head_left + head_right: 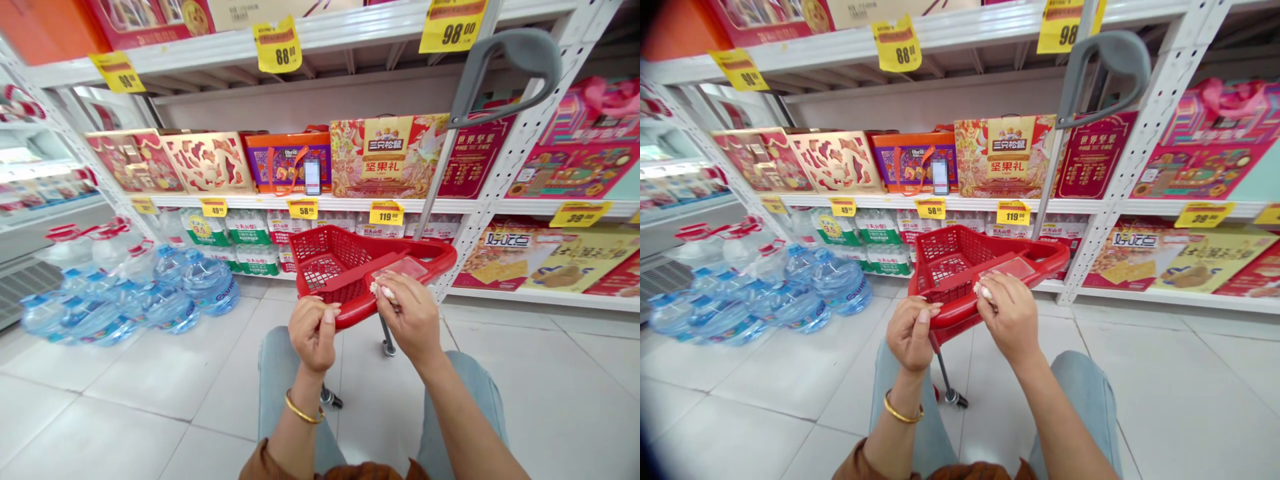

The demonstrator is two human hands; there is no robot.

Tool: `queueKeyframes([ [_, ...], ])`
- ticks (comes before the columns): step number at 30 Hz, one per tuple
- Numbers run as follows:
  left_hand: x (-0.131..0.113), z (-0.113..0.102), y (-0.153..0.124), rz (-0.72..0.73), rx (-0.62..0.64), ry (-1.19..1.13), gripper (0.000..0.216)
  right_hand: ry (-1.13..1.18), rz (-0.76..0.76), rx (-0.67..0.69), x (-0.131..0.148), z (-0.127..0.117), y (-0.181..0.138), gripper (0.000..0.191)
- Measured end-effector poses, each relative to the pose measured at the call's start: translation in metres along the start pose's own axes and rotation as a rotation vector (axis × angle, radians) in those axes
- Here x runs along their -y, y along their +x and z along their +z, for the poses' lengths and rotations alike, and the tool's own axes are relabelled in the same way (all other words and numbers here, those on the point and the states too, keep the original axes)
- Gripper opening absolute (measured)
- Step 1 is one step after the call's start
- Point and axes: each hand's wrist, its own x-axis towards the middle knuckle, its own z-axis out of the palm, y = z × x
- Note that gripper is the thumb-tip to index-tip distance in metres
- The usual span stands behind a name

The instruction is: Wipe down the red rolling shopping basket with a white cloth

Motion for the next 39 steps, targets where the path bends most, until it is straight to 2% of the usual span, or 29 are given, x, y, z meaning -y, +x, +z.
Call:
queueKeyframes([
  [6,0.009,-0.008,0.003,-0.042,-0.018,-0.015,0.025,-0.054,-0.035,-0.012,0.016,0.004,0.000,0.017],
  [10,0.010,-0.013,0.005,-0.023,-0.018,0.024,0.025,-0.050,-0.093,0.060,0.018,-0.003,0.001,0.028],
  [12,0.003,-0.013,0.006,-0.007,-0.019,0.168,0.024,-0.024,-0.131,0.140,0.016,-0.008,0.001,0.035],
  [14,-0.010,-0.010,0.006,0.018,-0.031,0.410,0.019,0.015,-0.157,0.213,0.013,-0.012,0.001,0.036],
  [16,-0.026,-0.004,0.005,0.062,-0.062,0.592,0.009,0.047,-0.173,0.233,0.010,-0.012,-0.001,0.036],
  [19,-0.044,0.012,0.004,0.160,0.051,0.558,0.017,0.094,-0.167,0.178,0.006,-0.011,-0.002,0.039],
  [21,-0.049,0.024,0.003,0.179,0.110,0.547,0.024,0.127,-0.141,0.129,0.005,-0.010,-0.001,0.039],
  [24,-0.044,0.039,-0.001,0.192,0.164,0.637,0.029,0.103,-0.088,0.101,0.006,-0.010,0.005,0.036],
  [27,-0.036,0.045,-0.006,0.208,0.153,0.675,0.030,0.074,-0.102,0.125,0.006,-0.009,0.010,0.030],
  [39,-0.023,0.032,-0.001,0.389,0.218,0.677,0.027,0.065,-0.112,0.145,-0.007,-0.008,0.007,0.023],
])
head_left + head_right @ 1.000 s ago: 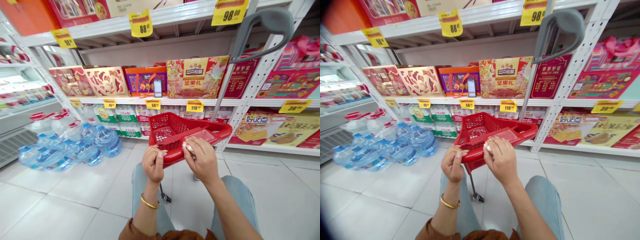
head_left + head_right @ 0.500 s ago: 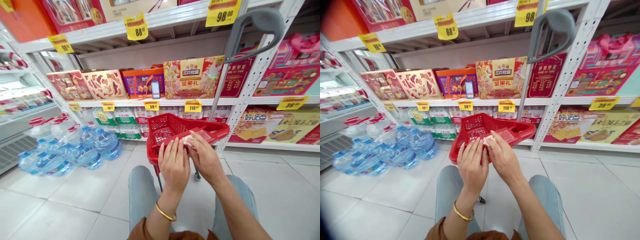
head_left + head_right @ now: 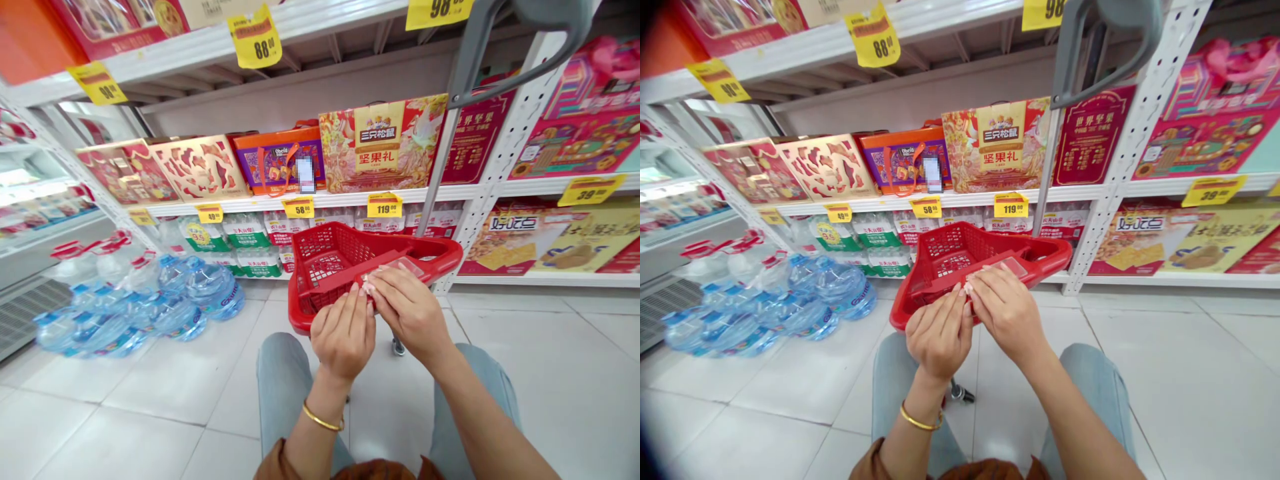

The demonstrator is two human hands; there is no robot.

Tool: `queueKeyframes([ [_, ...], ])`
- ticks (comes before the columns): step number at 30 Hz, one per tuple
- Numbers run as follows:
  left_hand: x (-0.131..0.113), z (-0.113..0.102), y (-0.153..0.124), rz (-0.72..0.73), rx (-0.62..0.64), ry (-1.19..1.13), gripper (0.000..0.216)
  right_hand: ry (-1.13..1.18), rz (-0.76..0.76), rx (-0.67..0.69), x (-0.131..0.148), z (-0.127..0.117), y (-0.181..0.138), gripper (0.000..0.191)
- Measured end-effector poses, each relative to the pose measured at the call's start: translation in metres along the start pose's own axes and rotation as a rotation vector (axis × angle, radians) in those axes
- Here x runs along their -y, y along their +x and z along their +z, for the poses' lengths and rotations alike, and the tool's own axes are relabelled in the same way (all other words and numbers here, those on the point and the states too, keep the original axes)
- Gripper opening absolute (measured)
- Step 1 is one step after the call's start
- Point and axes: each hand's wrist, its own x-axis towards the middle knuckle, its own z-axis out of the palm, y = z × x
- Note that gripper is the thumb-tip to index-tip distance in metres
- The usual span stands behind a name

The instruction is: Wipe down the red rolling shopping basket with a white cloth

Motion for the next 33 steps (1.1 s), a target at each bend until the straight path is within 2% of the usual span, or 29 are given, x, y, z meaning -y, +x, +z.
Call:
queueKeyframes([
  [7,0.009,-0.003,0.002,0.042,-0.040,-0.006,0.028,-0.034,0.091,-0.014,-0.023,-0.012,-0.001,0.023],
  [11,0.014,-0.005,0.002,0.054,-0.047,-0.010,0.028,-0.033,0.105,-0.034,-0.024,-0.012,0.000,0.023],
  [23,0.030,-0.014,-0.003,-0.020,-0.071,-0.059,0.024,-0.057,0.150,-0.120,0.011,0.003,0.004,0.019],
  [29,0.033,-0.019,-0.006,-0.034,-0.066,-0.067,0.025,0.012,0.092,-0.046,0.039,0.014,0.010,0.026],
  [33,0.033,-0.021,-0.006,-0.001,-0.067,-0.073,0.025,0.018,0.045,0.012,0.050,0.017,0.013,0.023],
])
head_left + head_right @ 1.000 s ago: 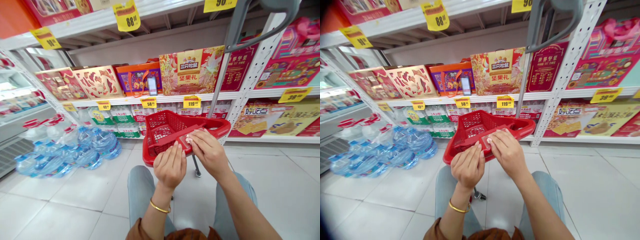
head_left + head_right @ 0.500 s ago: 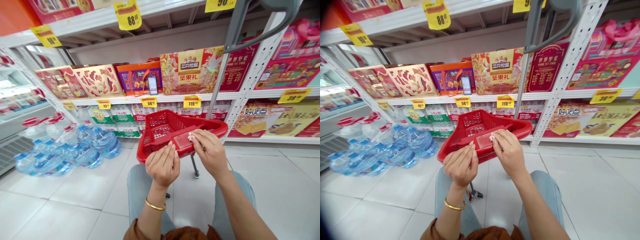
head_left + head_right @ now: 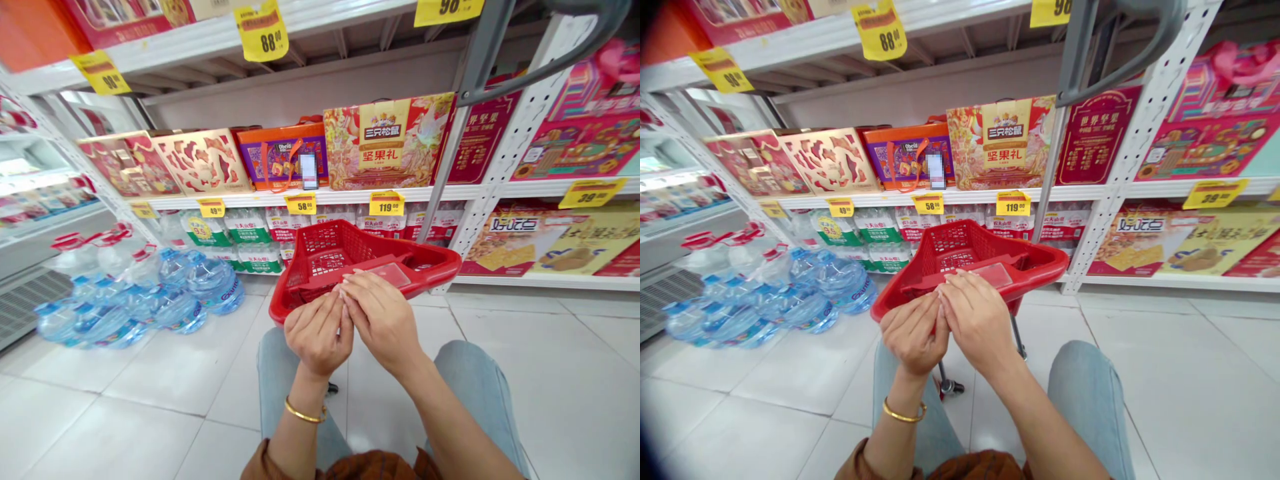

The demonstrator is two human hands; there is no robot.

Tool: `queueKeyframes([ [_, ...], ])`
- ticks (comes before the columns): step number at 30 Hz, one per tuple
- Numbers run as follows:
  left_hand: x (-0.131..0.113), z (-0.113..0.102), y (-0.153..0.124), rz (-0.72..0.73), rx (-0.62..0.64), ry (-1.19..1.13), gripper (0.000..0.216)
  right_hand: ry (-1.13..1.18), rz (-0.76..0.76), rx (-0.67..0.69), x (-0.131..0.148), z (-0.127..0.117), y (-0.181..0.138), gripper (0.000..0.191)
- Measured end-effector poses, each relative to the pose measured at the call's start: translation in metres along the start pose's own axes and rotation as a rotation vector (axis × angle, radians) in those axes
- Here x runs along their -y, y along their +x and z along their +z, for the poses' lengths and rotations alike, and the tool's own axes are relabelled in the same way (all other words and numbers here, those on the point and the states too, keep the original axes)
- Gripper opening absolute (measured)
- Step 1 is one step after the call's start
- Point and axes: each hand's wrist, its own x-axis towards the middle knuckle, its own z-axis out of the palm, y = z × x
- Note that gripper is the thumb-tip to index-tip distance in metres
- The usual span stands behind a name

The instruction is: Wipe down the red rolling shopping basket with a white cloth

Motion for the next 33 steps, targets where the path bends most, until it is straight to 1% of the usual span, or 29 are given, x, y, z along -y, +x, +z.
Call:
queueKeyframes([
  [4,0.004,-0.002,0.001,0.015,0.020,-0.012,0.023,-0.026,-0.059,0.009,-0.001,-0.002,0.000,0.024],
  [6,0.006,-0.003,0.001,0.018,0.027,-0.016,0.024,-0.045,-0.058,0.007,-0.004,-0.003,-0.001,0.024],
  [16,0.009,-0.005,0.004,0.044,0.028,-0.031,0.025,-0.116,0.077,-0.051,-0.021,-0.007,-0.006,0.022],
  [20,0.008,-0.005,0.004,0.041,0.025,-0.044,0.025,-0.139,0.143,-0.103,-0.024,-0.006,-0.009,0.021],
  [23,0.007,-0.005,0.003,0.016,0.022,-0.050,0.022,-0.127,0.178,-0.137,-0.018,-0.004,-0.008,0.020],
  [25,0.007,-0.006,0.003,0.004,0.026,-0.049,0.022,-0.102,0.177,-0.136,-0.010,-0.002,-0.006,0.019],
  [29,0.007,-0.007,0.002,0.007,0.030,-0.045,0.022,-0.040,0.113,-0.058,0.010,0.005,-0.003,0.023],
  [33,0.009,-0.008,0.003,0.026,0.008,-0.037,0.019,-0.019,0.070,-0.036,0.018,0.009,-0.003,0.026],
])
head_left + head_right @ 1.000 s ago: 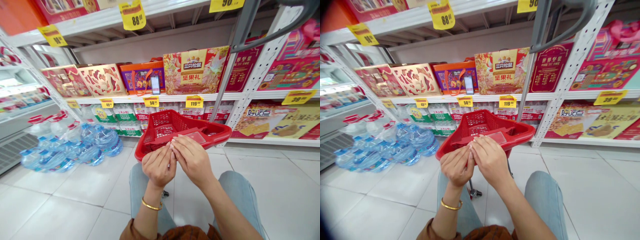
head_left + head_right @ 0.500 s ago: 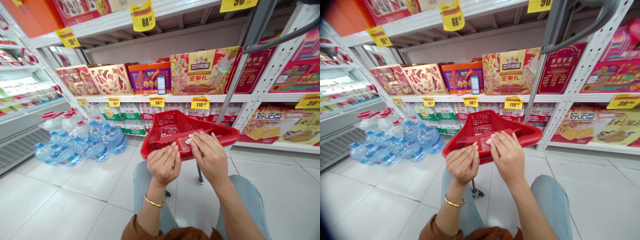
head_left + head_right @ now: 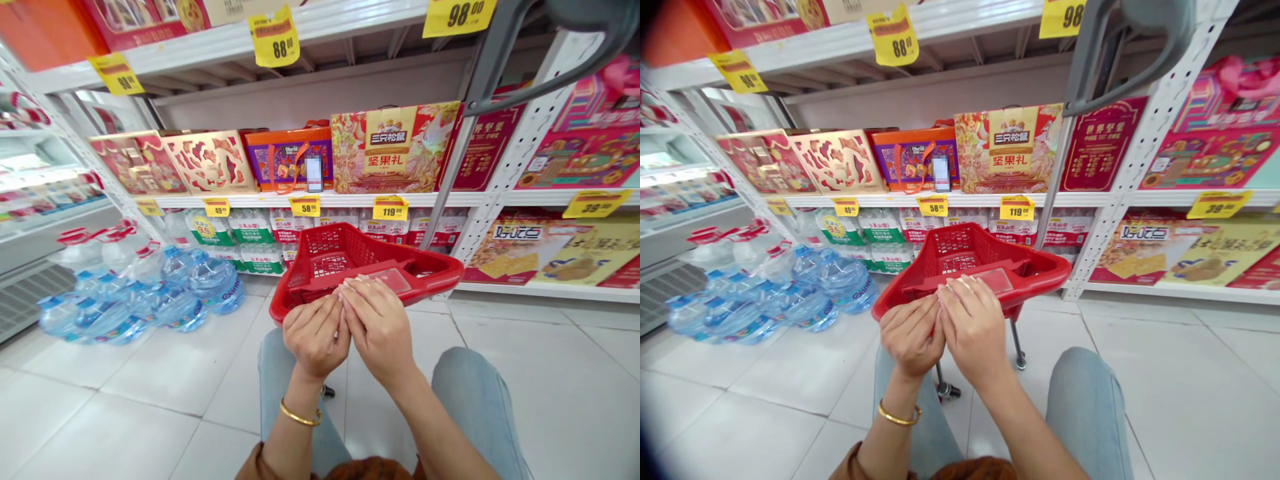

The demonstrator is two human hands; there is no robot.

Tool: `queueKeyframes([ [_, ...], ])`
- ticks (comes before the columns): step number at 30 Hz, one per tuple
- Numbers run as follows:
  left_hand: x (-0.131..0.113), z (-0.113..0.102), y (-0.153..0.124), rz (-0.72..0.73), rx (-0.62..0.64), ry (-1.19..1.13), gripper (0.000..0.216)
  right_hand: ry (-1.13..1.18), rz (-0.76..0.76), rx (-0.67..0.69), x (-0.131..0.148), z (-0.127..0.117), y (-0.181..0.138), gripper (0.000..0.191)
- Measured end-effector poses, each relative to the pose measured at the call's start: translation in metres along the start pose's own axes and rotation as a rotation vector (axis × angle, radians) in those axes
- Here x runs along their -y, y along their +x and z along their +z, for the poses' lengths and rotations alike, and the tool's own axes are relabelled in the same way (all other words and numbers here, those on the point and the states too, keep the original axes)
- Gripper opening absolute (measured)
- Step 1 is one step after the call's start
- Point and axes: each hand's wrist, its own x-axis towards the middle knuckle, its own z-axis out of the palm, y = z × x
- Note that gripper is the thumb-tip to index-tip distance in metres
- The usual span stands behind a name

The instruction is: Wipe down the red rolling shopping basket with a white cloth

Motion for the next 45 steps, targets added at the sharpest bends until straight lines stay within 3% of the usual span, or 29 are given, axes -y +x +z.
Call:
queueKeyframes([
  [23,0.003,0.000,0.001,0.012,0.022,-0.003,0.024,-0.165,0.126,-0.146,-0.035,-0.012,-0.001,0.015],
  [28,0.000,0.000,0.002,-0.019,0.015,-0.001,0.022,-0.118,0.095,-0.167,-0.025,-0.008,0.001,0.016],
  [36,0.002,0.000,-0.001,-0.005,0.011,-0.004,0.023,-0.041,0.000,-0.053,0.000,0.000,-0.005,0.023],
  [45,0.010,-0.002,-0.002,0.032,0.015,0.005,0.026,-0.183,0.140,-0.115,-0.032,-0.013,0.000,0.015],
])
